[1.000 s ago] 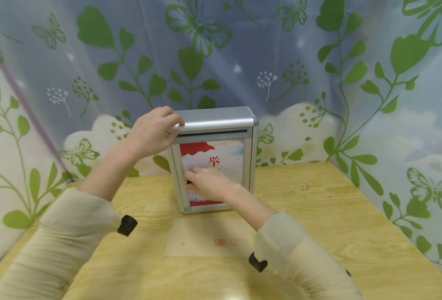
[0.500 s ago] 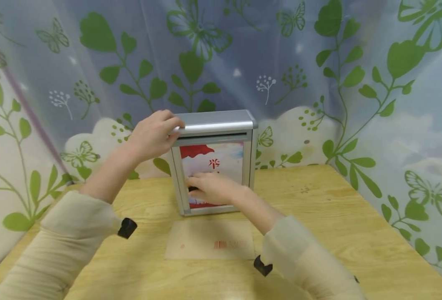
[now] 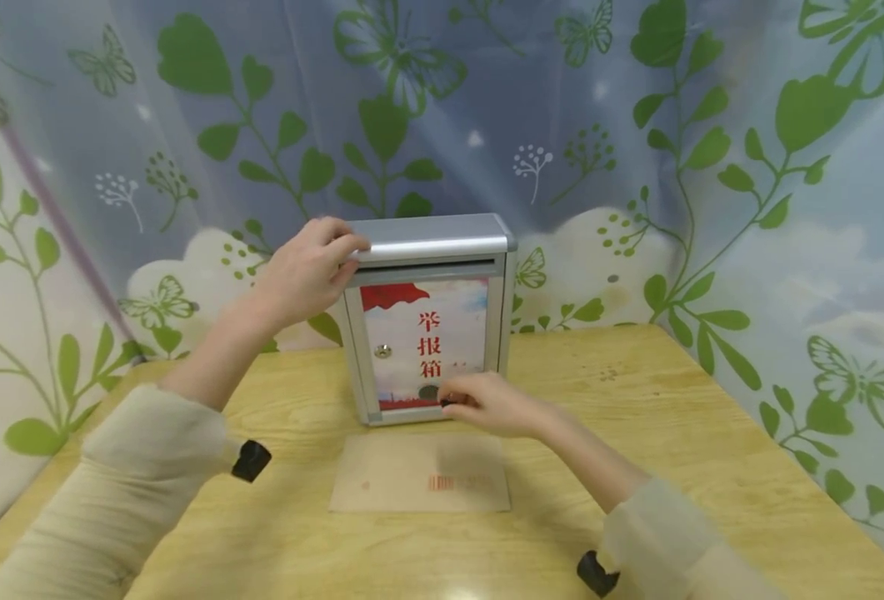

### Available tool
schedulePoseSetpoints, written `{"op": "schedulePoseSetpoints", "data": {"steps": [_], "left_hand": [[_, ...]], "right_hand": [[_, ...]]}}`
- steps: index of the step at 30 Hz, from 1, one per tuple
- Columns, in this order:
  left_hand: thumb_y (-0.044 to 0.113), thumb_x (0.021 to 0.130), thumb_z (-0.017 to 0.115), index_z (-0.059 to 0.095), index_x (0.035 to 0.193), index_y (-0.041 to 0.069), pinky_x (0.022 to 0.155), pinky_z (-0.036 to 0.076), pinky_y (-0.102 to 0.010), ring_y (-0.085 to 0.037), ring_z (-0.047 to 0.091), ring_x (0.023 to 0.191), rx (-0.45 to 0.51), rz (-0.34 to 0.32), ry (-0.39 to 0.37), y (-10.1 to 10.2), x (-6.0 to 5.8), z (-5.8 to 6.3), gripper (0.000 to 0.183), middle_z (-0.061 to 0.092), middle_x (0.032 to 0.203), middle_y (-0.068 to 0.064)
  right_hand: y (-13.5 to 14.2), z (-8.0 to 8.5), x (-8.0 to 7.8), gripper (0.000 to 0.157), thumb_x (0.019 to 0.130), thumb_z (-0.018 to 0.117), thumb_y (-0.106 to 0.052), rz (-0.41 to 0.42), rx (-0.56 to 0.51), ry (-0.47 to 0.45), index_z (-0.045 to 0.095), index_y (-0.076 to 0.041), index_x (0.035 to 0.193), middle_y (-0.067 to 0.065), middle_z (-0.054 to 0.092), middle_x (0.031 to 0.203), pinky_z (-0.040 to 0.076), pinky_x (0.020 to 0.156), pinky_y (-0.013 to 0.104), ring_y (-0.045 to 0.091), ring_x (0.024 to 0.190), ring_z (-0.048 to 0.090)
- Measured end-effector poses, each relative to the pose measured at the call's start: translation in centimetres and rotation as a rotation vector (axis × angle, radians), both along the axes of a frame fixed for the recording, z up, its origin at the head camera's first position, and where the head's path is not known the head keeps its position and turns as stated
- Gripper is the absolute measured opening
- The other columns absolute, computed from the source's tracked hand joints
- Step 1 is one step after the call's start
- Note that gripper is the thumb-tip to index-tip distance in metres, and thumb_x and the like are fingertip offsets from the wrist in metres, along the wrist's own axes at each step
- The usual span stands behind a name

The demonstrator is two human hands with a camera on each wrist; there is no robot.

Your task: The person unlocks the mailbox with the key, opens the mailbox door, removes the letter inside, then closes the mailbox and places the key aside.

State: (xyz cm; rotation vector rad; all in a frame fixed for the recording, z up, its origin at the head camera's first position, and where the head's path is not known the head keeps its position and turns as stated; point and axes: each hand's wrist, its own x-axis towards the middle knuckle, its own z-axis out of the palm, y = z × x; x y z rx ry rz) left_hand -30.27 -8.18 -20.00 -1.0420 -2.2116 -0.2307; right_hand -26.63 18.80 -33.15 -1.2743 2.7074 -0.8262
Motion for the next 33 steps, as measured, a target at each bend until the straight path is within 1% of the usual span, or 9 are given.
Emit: {"op": "schedulePoseSetpoints", "data": {"steps": [5,9,16,17,20,23,26,30,33], "left_hand": [[0.013,0.088,0.061,0.056,0.117,-0.002,0.09,0.043,-0.043,-0.036,0.049,0.105,0.052,-0.02,0.124,-0.7,-0.4,-0.9,0.033,0.052,0.114,-0.023],[0.015,0.089,0.06,0.052,0.12,-0.005,0.096,0.037,-0.044,-0.037,0.046,0.109,0.128,-0.027,0.156,-1.8,-0.5,-1.4,0.037,0.051,0.113,-0.023],[0.013,0.091,0.053,0.042,0.123,-0.01,0.097,0.035,-0.048,-0.044,0.044,0.106,0.273,-0.012,0.26,-4.5,-0.6,-2.5,0.041,0.046,0.112,-0.028],[0.012,0.09,0.053,0.042,0.123,-0.01,0.097,0.034,-0.049,-0.044,0.044,0.107,0.305,-0.003,0.251,-5.0,-0.6,-2.8,0.041,0.046,0.112,-0.029],[0.009,0.088,0.054,0.046,0.12,-0.012,0.095,0.034,-0.05,-0.044,0.044,0.105,0.368,0.031,0.185,-6.1,-0.2,-3.5,0.04,0.048,0.11,-0.03],[0.007,0.087,0.056,0.05,0.117,-0.014,0.092,0.036,-0.05,-0.044,0.046,0.103,0.358,0.095,0.069,-6.8,0.4,-4.1,0.036,0.052,0.108,-0.03],[0.011,0.091,0.053,0.051,0.118,-0.013,0.093,0.035,-0.051,-0.044,0.047,0.104,0.281,0.18,-0.056,-7.3,0.6,-4.9,0.037,0.053,0.11,-0.029],[0.021,0.095,0.047,0.047,0.125,-0.008,0.097,0.034,-0.053,-0.043,0.044,0.112,0.157,0.309,-0.248,-8.0,0.8,-6.4,0.042,0.05,0.119,-0.028],[0.024,0.096,0.046,0.046,0.127,-0.007,0.097,0.032,-0.054,-0.044,0.041,0.115,0.078,0.351,-0.351,-8.3,1.0,-7.7,0.044,0.047,0.123,-0.028]], "right_hand": [[3.7,-1.7,-0.1,0.026,0.096,0.052,-0.018,-0.05,0.02,-0.117,0.058,0.001,0.112,0.008,0.063,0.088,0.049,0.066,0.028,0.015,0.076,0.059],[6.0,-2.7,-0.4,0.025,0.095,0.052,-0.016,-0.079,0.021,-0.158,0.057,0.003,0.11,0.009,0.062,0.084,0.048,0.061,0.028,0.023,0.071,0.06],[8.4,-4.1,-0.4,0.021,0.093,0.057,-0.014,-0.085,0.094,-0.1,0.06,0.003,0.104,0.0,0.061,0.075,0.046,0.058,0.025,0.008,0.062,0.054],[8.6,-4.3,-0.4,0.02,0.092,0.058,-0.014,-0.087,0.113,-0.077,0.061,0.002,0.104,-0.001,0.061,0.076,0.046,0.058,0.025,0.006,0.063,0.053],[9.1,-4.8,-0.1,0.017,0.09,0.061,-0.014,-0.094,0.167,-0.024,0.063,-0.002,0.101,-0.004,0.062,0.081,0.046,0.06,0.025,0.003,0.068,0.053],[9.2,-5.4,0.1,0.013,0.088,0.064,-0.016,-0.083,0.201,0.043,0.065,-0.007,0.096,-0.005,0.063,0.084,0.047,0.061,0.025,0.003,0.07,0.053],[9.1,-5.6,0.3,0.013,0.087,0.065,-0.02,-0.078,0.22,0.063,0.065,-0.009,0.095,-0.009,0.06,0.079,0.044,0.058,0.024,0.0,0.066,0.05],[8.8,-5.7,0.6,0.016,0.084,0.068,-0.022,-0.084,0.242,0.068,0.067,-0.01,0.095,-0.014,0.051,0.072,0.04,0.056,0.021,-0.001,0.061,0.043],[8.6,-5.7,0.7,0.016,0.082,0.07,-0.023,-0.079,0.249,0.089,0.068,-0.01,0.092,-0.014,0.047,0.069,0.038,0.056,0.021,-0.001,0.061,0.04]]}}
